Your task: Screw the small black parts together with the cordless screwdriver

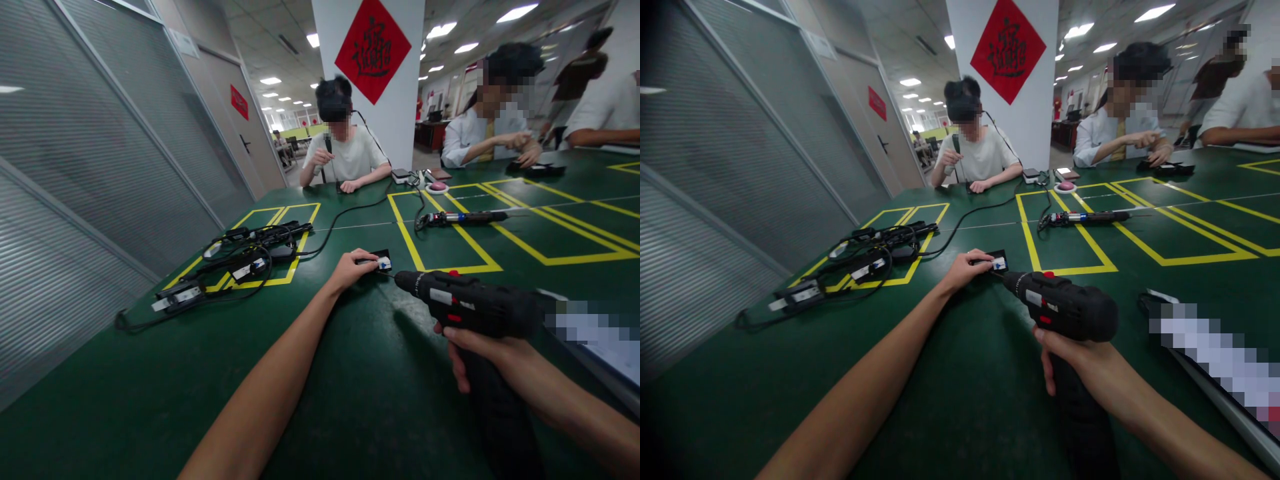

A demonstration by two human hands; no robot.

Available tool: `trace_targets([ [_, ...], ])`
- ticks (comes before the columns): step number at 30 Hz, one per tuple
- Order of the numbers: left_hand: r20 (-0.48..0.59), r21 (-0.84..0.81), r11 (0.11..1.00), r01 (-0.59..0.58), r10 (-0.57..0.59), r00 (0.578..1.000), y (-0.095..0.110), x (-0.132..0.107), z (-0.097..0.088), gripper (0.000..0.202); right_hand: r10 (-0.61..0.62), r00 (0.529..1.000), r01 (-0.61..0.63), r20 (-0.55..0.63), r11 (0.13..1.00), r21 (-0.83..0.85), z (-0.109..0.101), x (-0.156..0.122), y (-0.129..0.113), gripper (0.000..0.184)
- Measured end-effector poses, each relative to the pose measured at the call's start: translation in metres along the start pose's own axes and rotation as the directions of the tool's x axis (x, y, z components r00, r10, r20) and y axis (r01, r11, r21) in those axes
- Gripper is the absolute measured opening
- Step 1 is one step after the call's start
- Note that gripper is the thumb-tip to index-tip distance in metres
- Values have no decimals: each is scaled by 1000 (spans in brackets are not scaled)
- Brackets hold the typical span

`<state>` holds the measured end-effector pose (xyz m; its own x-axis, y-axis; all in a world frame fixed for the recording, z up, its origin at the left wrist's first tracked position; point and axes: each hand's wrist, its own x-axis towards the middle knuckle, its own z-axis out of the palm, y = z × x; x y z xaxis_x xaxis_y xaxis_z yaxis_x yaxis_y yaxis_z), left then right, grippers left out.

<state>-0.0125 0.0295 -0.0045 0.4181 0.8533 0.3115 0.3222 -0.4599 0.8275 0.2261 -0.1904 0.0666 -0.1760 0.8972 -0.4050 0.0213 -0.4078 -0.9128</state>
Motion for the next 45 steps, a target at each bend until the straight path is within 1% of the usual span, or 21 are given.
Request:
trace_targets([
  [8, -5, -21, 1000, -13, 13, 1000, -2, 0, 0, 29, 2, 1000, -2, -1, 1000, 0, 0, -1, 2, 31],
  [13, -10, -17, 1000, -6, 6, 1000, -1, 1, 1, 29, 18, 999, -19, -27, 1000, -13, 1, 0, 1, 29],
  [16, -18, -17, 1000, 1, -1, 1000, 0, 1, 2, 29, 9, 1000, -10, -24, 999, -43, 0, 1, 2, 31],
  [20, -33, -20, 1000, -19, 18, 999, 1, 0, 3, 29, -8, 1000, 7, -17, 996, -89, -3, 1, 5, 33],
  [25, -32, -10, 1000, -25, 25, 999, 1, -1, 2, 28, -14, 1000, 13, -6, 992, -125, -3, 3, 3, 36],
  [30, -25, -6, 1000, -25, 25, 999, 1, -1, 1, 27, 0, 1000, -1, -2, 994, -111, -3, 2, 5, 41],
  [34, -29, -11, 999, -31, 30, 999, -1, 0, 2, 26, -19, 1000, 18, -11, 996, -88, -3, 3, 7, 38],
  [38, -35, -20, 999, -41, 40, 999, -3, 0, 2, 26, -2, 1000, 1, -12, 1000, -29, -1, 3, 4, 31],
  [41, -41, -31, 999, -34, 33, 999, -3, 0, 2, 25, 4, 1000, -4, -5, 1000, -23, 1, 1, 1, 31],
  [45, -42, -39, 999, -23, 21, 999, -1, 0, 2, 26, 18, 1000, -19, -24, 999, -35, 3, -1, -2, 32],
])
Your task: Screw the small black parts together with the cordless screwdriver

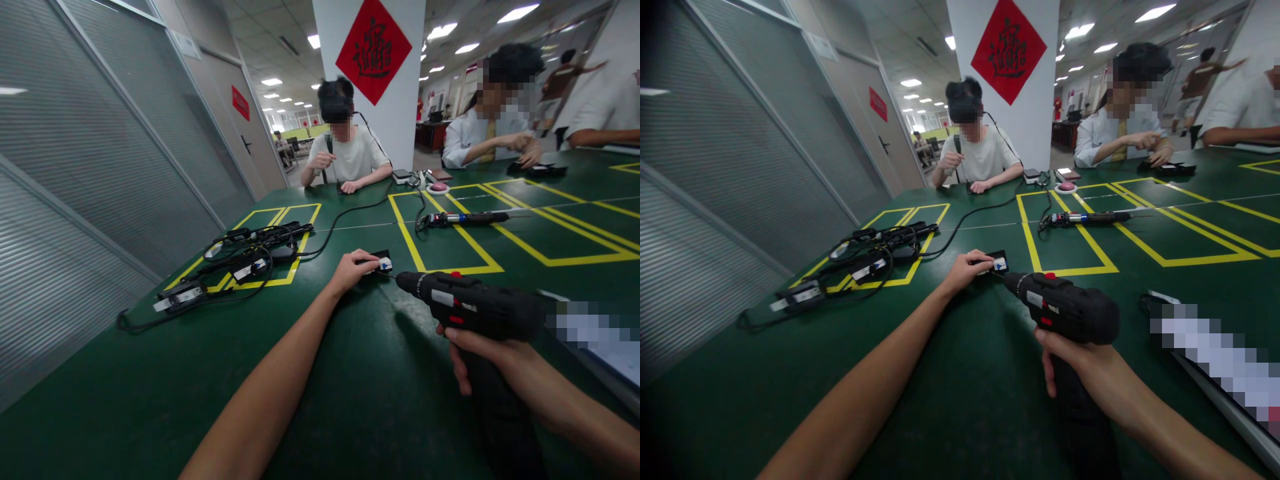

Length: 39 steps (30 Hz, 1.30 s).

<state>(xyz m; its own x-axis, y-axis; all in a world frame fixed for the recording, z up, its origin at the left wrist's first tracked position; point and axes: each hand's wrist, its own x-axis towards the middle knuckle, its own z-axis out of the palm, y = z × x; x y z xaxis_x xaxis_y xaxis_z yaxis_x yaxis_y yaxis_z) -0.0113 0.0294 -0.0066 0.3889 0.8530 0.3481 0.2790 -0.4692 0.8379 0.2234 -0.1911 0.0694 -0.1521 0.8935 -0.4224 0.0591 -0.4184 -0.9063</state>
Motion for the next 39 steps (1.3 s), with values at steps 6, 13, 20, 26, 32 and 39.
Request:
trace_targets([
  [6, 3, -6, 1000, 14, -14, 1000, 3, 0, -1, 26, -22, 1000, 22, -4, 1000, 8, -2, 0, 1, 31],
  [13, 18, 10, 1000, 4, -4, 1000, 2, 0, -2, 24, -21, 1000, 20, 4, 1000, 15, -3, 0, 3, 30],
  [20, 15, 31, 999, 9, -10, 1000, 6, -1, -2, 24, -15, 1000, 15, 11, 1000, -7, -3, 2, 4, 34],
  [26, 18, 38, 999, 17, -18, 1000, 5, -1, -2, 25, 2, 1000, -2, 11, 1000, -2, -2, 0, 3, 34],
  [32, 17, 33, 999, 12, -13, 1000, 2, 0, -2, 25, -14, 1000, 13, 13, 999, 34, -1, 1, 3, 31],
  [39, 13, 25, 999, 20, -20, 1000, 2, 0, -2, 25, -10, 1000, 9, 21, 999, 32, -5, 1, 5, 33],
])
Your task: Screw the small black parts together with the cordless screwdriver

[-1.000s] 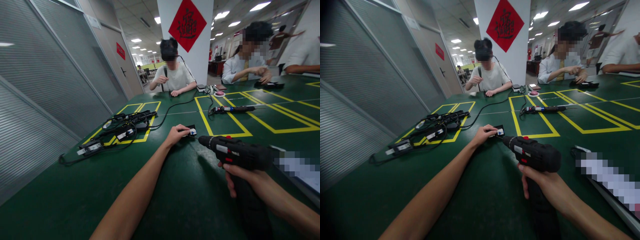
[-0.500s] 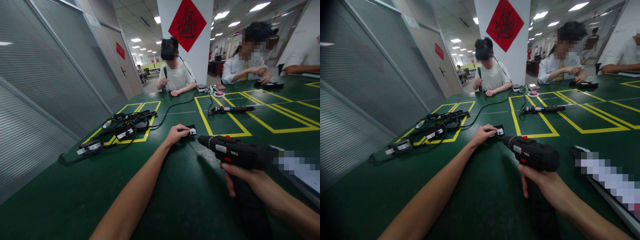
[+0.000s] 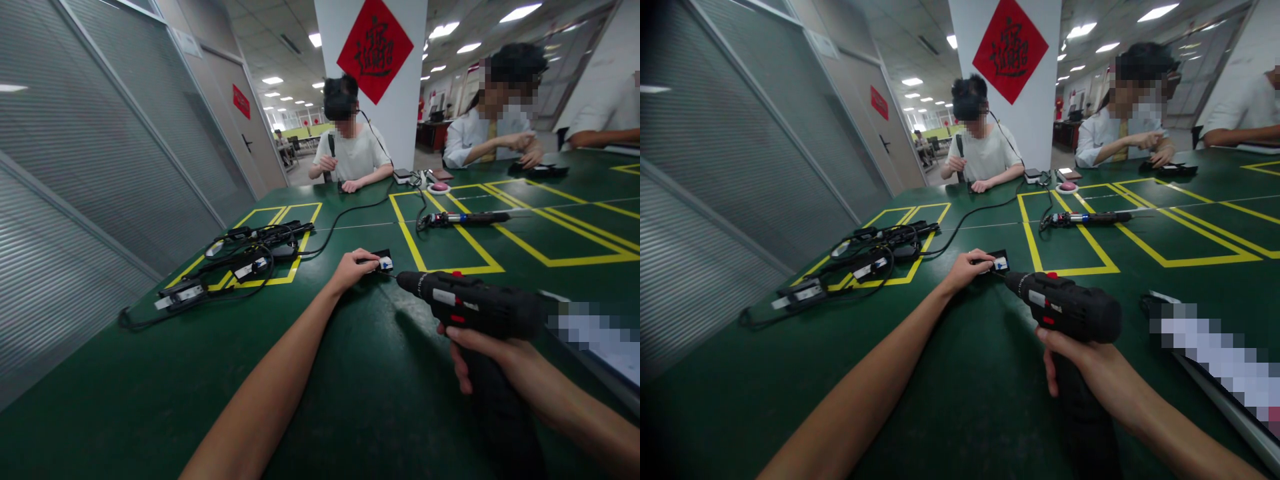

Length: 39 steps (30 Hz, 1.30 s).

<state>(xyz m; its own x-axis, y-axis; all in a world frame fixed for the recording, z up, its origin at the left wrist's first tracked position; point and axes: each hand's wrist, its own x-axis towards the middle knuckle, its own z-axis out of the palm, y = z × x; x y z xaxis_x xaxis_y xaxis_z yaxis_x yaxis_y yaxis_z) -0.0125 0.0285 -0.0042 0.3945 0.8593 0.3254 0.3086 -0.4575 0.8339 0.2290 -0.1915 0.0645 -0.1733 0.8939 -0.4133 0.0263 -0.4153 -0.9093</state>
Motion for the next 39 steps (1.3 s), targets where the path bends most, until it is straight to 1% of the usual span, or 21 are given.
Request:
trace_targets([
  [7, -1, -10, 1000, -29, 29, 1000, -4, 1, 1, 25, 4, 1000, -4, 6, 1000, 16, -1, 2, 3, 31],
  [13, -4, 1, 1000, -7, 7, 1000, -2, 0, 1, 25, 1, 1000, 0, -4, 1000, 22, 0, 2, 3, 32],
  [18, -4, -8, 1000, -26, 26, 1000, -2, 0, 1, 25, 4, 1000, -4, 3, 999, 35, 0, 1, 3, 30],
  [35, 2, -1, 1000, -29, 29, 1000, -4, 0, 0, 27, 18, 1000, -18, -2, 999, 28, 1, 1, -2, 31],
  [39, -2, -3, 1000, -29, 29, 1000, -5, 1, 1, 27, 13, 1000, -13, -18, 1000, 1, 2, 1, -2, 32],
])
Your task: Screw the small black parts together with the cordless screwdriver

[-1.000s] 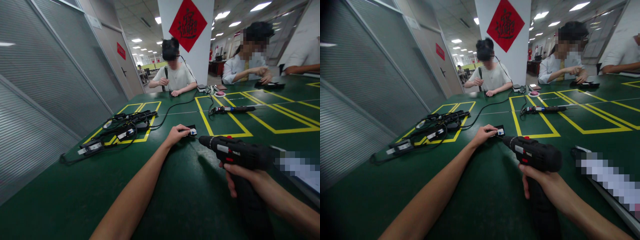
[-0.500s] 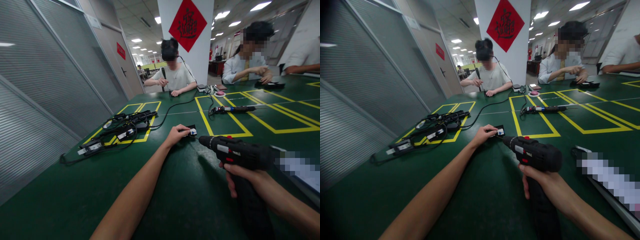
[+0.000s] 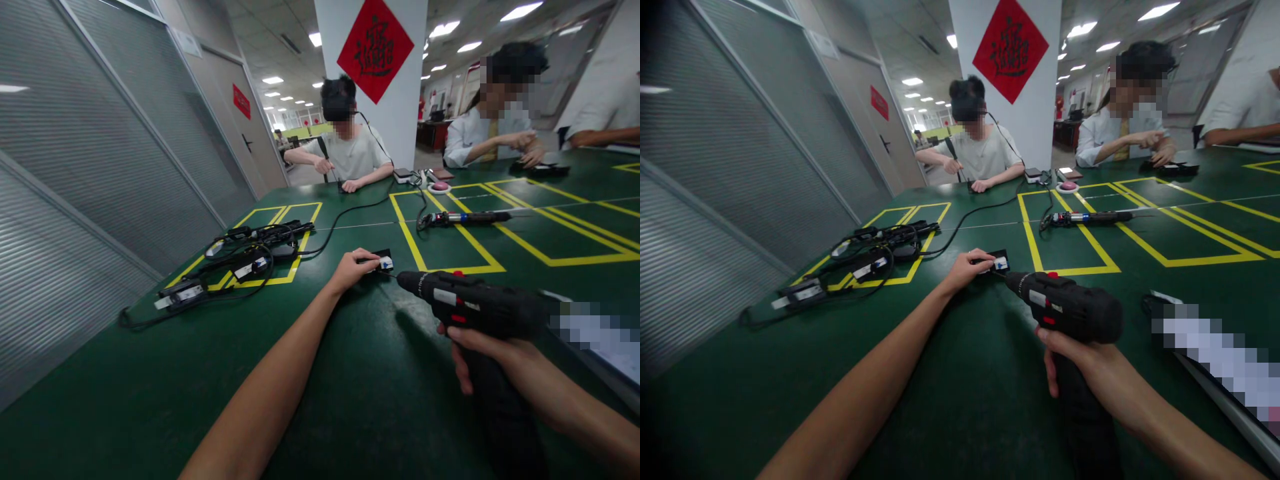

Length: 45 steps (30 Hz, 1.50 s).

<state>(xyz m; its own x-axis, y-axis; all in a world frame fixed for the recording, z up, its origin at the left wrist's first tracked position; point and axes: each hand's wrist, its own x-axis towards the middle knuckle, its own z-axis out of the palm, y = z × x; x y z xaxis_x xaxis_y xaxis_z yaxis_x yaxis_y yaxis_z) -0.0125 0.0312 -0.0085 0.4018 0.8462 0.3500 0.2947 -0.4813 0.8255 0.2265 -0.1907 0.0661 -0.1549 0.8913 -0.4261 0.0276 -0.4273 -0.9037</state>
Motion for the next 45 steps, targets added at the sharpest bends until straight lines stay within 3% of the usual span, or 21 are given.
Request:
trace_targets([
  [9, 6, -10, 1000, 9, -9, 1000, 1, 0, -1, 26, -24, 1000, 23, -3, 996, -81, 2, -1, -2, 33],
  [17, 1, -11, 1000, 22, -22, 1000, 5, -1, -1, 27, 21, 1000, -20, 5, 984, -179, 0, -1, -5, 46],
  [32, -6, -9, 1000, 8, -8, 1000, 4, 0, 0, 26, -4, 1000, 11, 30, 975, -220, -2, -2, -3, 46],
  [45, -4, -5, 1000, 14, -14, 1000, 2, 0, -1, 26, -20, 1000, 16, -15, 978, -206, 3, -1, -5, 49],
])
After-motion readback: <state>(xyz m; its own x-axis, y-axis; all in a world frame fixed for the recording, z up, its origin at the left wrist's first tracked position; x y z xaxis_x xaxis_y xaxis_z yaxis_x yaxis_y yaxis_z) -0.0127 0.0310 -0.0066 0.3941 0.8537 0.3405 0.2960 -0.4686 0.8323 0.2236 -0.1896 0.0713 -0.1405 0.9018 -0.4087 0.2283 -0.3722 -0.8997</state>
